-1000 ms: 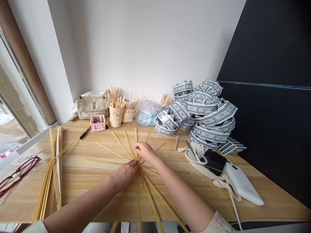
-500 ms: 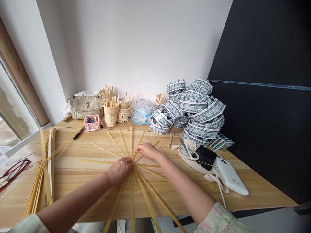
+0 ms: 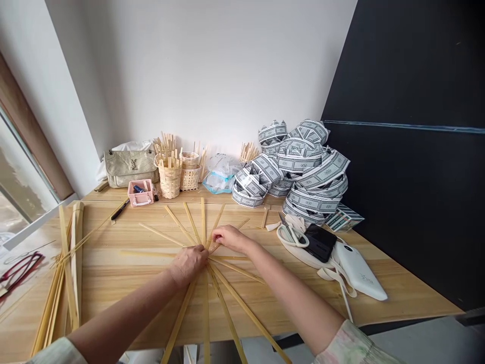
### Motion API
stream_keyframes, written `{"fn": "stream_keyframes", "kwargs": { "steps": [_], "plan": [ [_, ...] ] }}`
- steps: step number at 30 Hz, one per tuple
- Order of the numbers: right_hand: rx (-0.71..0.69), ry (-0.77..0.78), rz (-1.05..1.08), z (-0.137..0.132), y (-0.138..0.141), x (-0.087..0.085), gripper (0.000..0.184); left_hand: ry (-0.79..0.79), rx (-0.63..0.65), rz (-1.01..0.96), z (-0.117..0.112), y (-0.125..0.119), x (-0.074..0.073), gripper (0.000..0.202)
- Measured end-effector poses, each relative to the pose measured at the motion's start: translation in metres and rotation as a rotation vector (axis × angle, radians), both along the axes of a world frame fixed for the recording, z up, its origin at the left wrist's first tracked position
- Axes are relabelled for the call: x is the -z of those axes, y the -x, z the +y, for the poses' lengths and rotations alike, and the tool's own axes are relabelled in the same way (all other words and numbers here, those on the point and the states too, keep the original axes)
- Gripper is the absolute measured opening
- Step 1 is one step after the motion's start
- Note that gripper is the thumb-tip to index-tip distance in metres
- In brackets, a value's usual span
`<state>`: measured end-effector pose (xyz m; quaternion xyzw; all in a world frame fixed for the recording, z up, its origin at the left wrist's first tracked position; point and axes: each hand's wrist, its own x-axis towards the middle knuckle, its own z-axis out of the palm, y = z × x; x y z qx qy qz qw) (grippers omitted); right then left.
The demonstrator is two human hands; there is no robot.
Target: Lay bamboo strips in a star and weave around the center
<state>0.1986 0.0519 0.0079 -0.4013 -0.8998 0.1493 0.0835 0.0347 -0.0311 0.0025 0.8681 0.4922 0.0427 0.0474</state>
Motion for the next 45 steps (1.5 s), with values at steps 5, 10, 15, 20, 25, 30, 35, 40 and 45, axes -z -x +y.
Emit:
{"fn": "stream_keyframes", "kwargs": {
  "steps": [5, 10, 15, 20, 25, 30, 35, 40, 45],
  "plan": [
    [0.033, -0.013, -0.013, -0.008, -0.002, -0.002, 0.016, -0.017, -0.002, -0.016, 0.003, 0.000, -0.001, 0.015],
    [0.100, -0.071, 0.010, -0.019, 0.011, -0.008, 0.015, -0.043, 0.007, -0.040, 0.004, 0.001, 0.001, 0.013],
    [0.176, -0.078, 0.043, -0.015, 0.041, -0.006, 0.012, -0.075, 0.007, -0.062, -0.001, 0.001, 0.004, 0.015],
    [0.262, -0.066, 0.067, -0.012, 0.051, 0.003, 0.011, -0.091, 0.010, -0.086, -0.002, 0.001, 0.004, 0.011],
    [0.290, -0.053, 0.107, -0.020, 0.049, 0.005, 0.012, -0.104, 0.009, -0.141, -0.001, 0.001, 0.007, 0.007],
    [0.301, -0.048, 0.135, -0.024, 0.049, 0.007, 0.013, -0.085, 0.002, -0.173, -0.001, 0.000, 0.006, 0.006],
    [0.269, -0.031, 0.169, -0.022, 0.045, 0.009, 0.014, -0.073, -0.038, -0.218, -0.003, 0.000, 0.006, 0.007],
    [0.258, -0.019, 0.195, -0.021, 0.042, 0.013, 0.016, -0.080, -0.037, -0.303, -0.002, 0.001, 0.013, 0.010],
    [0.279, -0.029, 0.208, -0.021, 0.043, 0.020, 0.015, -0.068, -0.057, -0.295, 0.000, 0.001, 0.013, 0.014]
  ]
}}
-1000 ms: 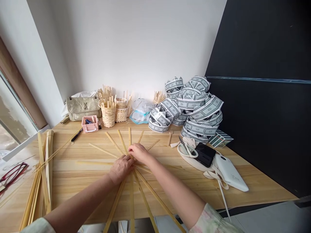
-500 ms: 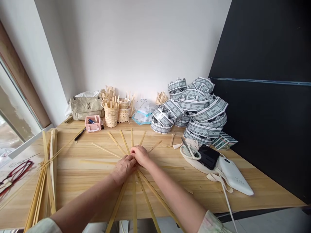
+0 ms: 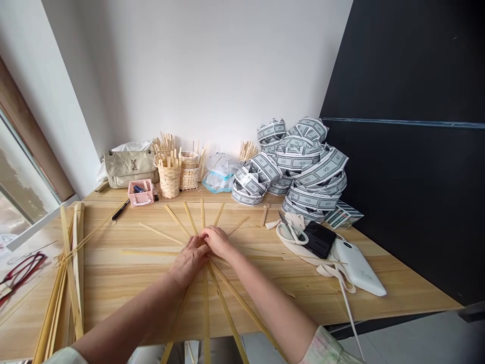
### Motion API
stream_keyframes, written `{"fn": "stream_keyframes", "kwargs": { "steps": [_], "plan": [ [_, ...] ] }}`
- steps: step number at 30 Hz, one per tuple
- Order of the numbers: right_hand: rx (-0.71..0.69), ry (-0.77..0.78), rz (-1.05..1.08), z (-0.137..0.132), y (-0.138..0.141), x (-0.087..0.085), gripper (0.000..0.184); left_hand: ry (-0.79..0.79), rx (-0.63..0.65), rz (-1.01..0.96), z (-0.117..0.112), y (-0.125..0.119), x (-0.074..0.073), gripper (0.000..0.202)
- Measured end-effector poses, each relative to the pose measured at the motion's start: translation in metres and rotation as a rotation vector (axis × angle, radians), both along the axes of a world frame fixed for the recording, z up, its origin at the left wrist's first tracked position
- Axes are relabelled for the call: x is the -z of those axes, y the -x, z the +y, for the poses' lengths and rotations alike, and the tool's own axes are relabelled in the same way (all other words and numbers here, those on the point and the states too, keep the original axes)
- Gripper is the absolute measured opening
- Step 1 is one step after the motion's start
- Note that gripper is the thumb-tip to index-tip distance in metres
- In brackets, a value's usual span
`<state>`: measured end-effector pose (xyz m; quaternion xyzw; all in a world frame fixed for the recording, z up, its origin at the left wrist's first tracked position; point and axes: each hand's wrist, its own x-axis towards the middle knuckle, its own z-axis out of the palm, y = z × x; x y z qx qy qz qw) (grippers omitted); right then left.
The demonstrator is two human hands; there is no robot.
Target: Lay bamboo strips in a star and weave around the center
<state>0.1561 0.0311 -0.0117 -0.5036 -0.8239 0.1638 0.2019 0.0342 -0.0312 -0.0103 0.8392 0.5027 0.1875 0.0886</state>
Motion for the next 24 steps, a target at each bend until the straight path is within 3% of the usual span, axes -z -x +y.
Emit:
{"fn": "stream_keyframes", "kwargs": {
  "steps": [6, 12, 16, 24],
  "plan": [
    [0.004, -0.020, -0.005, -0.003, 0.001, 0.004, 0.016, -0.015, 0.012, 0.028, 0.002, -0.002, 0.000, 0.017],
    [-0.004, -0.051, -0.076, -0.011, -0.013, -0.006, 0.018, -0.003, -0.016, 0.071, 0.004, -0.001, 0.002, 0.013],
    [-0.045, -0.058, -0.131, -0.011, -0.024, -0.008, 0.011, 0.022, -0.033, 0.050, 0.003, -0.001, 0.001, 0.010],
    [-0.153, -0.060, -0.185, -0.002, -0.033, -0.003, 0.012, 0.105, -0.055, -0.001, 0.001, -0.001, -0.002, 0.013]
  ]
}}
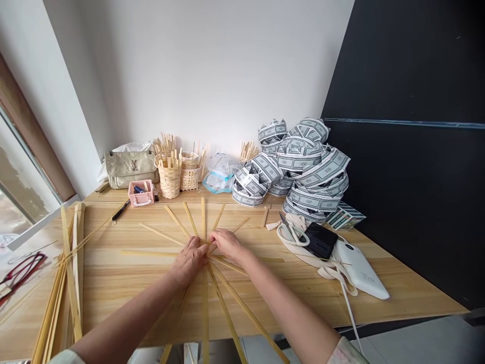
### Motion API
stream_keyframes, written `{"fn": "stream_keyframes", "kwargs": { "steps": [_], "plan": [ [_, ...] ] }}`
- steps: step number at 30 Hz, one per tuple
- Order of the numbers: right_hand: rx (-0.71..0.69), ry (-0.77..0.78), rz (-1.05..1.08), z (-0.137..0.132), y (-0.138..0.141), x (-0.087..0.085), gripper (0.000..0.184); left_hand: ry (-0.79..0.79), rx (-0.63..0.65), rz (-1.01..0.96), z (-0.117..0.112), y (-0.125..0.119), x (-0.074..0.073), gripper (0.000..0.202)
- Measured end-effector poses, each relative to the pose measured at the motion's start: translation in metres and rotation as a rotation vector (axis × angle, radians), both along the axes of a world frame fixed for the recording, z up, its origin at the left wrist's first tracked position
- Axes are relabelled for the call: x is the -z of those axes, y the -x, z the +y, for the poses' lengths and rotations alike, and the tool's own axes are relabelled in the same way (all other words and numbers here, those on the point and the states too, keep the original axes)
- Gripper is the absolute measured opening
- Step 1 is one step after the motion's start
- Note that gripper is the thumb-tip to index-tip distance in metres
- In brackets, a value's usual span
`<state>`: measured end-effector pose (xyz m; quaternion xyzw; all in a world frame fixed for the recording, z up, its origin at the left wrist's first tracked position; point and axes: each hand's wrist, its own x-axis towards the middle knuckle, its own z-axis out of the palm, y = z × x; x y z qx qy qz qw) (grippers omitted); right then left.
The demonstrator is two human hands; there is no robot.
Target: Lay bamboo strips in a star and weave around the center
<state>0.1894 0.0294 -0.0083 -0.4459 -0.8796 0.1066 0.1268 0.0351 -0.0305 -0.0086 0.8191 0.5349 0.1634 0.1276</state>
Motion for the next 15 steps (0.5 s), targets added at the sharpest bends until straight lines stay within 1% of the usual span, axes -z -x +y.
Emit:
{"fn": "stream_keyframes", "kwargs": {
  "steps": [4, 9, 12, 15],
  "plan": [
    [-0.036, 0.017, -0.019, 0.003, -0.004, -0.005, 0.013, 0.032, 0.013, 0.001, 0.000, 0.000, -0.003, 0.012],
    [-0.066, 0.036, -0.037, 0.004, -0.007, -0.012, 0.015, -0.010, 0.032, -0.001, 0.001, 0.001, 0.001, 0.012],
    [-0.052, 0.034, -0.029, 0.003, -0.005, -0.012, 0.015, -0.013, 0.042, -0.019, 0.002, 0.001, 0.003, 0.015],
    [-0.004, 0.025, -0.003, 0.002, 0.000, -0.008, 0.014, 0.012, 0.029, -0.035, 0.003, 0.001, 0.004, 0.018]
  ]
}}
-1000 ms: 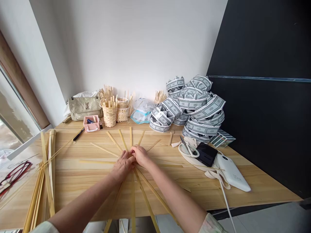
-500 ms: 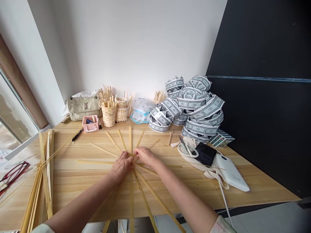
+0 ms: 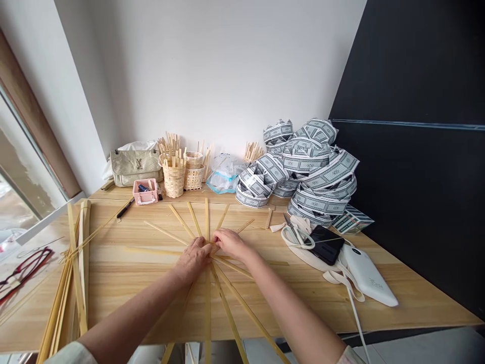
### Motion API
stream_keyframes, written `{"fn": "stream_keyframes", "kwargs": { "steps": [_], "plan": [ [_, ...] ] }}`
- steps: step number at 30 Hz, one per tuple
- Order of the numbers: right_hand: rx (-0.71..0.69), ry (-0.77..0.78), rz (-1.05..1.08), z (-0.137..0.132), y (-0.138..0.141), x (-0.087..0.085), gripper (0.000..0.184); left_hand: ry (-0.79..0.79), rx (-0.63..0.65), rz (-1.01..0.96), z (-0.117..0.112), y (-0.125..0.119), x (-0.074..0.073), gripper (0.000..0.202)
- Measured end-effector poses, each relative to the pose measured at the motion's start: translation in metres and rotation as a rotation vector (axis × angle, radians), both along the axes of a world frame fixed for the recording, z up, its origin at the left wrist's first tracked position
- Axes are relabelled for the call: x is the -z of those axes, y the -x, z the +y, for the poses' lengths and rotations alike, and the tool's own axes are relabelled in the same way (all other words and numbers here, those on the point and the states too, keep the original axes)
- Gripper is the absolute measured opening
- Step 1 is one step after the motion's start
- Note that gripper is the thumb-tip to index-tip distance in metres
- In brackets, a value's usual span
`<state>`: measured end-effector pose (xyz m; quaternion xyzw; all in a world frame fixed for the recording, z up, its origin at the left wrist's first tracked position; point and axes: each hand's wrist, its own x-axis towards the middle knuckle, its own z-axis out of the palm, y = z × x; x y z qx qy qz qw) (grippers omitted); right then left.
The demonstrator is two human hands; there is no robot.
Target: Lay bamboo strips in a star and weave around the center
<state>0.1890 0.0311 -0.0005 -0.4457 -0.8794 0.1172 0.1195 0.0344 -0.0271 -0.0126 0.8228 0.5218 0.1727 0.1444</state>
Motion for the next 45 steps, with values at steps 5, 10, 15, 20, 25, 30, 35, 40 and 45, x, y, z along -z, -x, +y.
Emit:
{"fn": "stream_keyframes", "kwargs": {
  "steps": [5, 10, 15, 20, 25, 30, 35, 40, 45],
  "plan": [
    [0.083, -0.014, 0.047, -0.003, 0.006, 0.007, 0.011, -0.001, 0.000, 0.008, 0.004, 0.000, 0.003, 0.016],
    [0.080, -0.014, 0.076, -0.005, 0.005, 0.006, 0.011, -0.023, 0.005, 0.056, 0.006, 0.001, 0.006, 0.016],
    [0.091, -0.010, 0.083, -0.007, 0.006, 0.005, 0.010, -0.064, 0.021, 0.036, 0.005, 0.001, 0.007, 0.013],
    [0.110, -0.001, 0.093, -0.009, 0.007, 0.004, 0.010, -0.101, 0.037, 0.016, 0.006, 0.002, 0.007, 0.011],
    [0.103, 0.012, 0.126, -0.011, 0.007, 0.004, 0.011, -0.118, 0.037, 0.034, 0.007, 0.001, 0.009, 0.015],
    [0.096, 0.012, 0.169, -0.012, 0.007, 0.006, 0.014, -0.127, 0.030, 0.032, 0.005, 0.000, 0.011, 0.017],
    [0.096, 0.008, 0.224, -0.013, 0.006, 0.008, 0.015, -0.143, 0.031, 0.026, 0.006, 0.001, 0.014, 0.015],
    [0.092, 0.008, 0.265, -0.013, 0.006, 0.011, 0.016, -0.140, 0.043, 0.034, 0.006, 0.001, 0.012, 0.015],
    [0.082, 0.012, 0.288, -0.014, 0.006, 0.010, 0.017, -0.093, 0.039, 0.054, 0.002, 0.000, 0.002, 0.015]
  ]
}}
